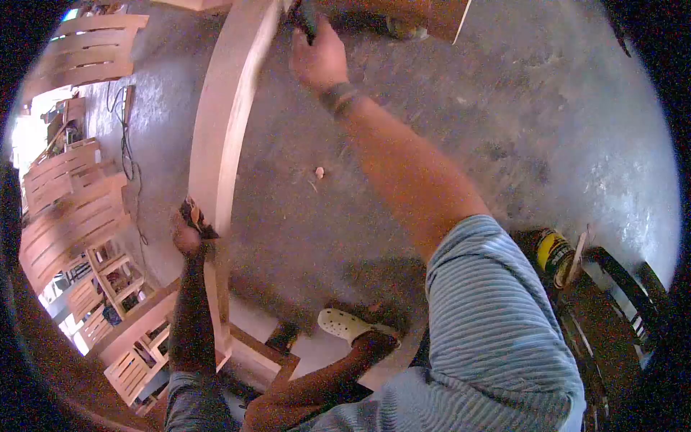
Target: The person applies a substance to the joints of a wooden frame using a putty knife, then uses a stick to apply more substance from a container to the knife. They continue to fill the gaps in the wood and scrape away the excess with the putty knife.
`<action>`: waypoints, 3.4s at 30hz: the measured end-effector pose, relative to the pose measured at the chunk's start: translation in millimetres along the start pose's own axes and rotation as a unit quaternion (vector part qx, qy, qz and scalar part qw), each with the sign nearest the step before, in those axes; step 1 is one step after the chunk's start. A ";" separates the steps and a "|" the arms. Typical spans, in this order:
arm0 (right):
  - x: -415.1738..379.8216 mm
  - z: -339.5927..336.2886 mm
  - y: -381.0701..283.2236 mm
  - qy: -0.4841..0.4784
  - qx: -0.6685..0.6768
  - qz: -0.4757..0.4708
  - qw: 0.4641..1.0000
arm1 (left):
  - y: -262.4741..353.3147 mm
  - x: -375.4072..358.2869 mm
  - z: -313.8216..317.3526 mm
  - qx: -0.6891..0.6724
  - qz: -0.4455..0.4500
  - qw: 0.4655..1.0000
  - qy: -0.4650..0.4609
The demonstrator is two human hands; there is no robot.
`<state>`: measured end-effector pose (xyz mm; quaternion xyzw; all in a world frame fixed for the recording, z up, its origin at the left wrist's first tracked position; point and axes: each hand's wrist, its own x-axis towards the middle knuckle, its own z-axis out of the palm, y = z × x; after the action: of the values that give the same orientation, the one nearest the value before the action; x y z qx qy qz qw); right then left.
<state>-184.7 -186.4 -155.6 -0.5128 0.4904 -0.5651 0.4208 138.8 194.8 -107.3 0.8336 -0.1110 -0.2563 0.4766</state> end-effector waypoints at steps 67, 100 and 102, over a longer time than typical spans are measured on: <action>-68.2 6.4 -10.8 -0.193 0.021 -0.104 0.975 | 22.7 -23.2 26.1 -0.010 0.046 0.998 -0.033; -133.4 -16.1 24.6 -0.202 0.385 0.377 0.818 | 8.8 -3.4 15.6 0.038 0.054 0.998 0.000; -116.8 -24.1 33.8 -0.170 0.290 0.272 0.902 | 7.8 -2.7 14.6 0.037 0.054 0.998 -0.001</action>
<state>-195.6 -74.7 -208.2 -0.3027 0.3468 -0.4502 0.7652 129.2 181.2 -105.9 0.8431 -0.1658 -0.2271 0.4583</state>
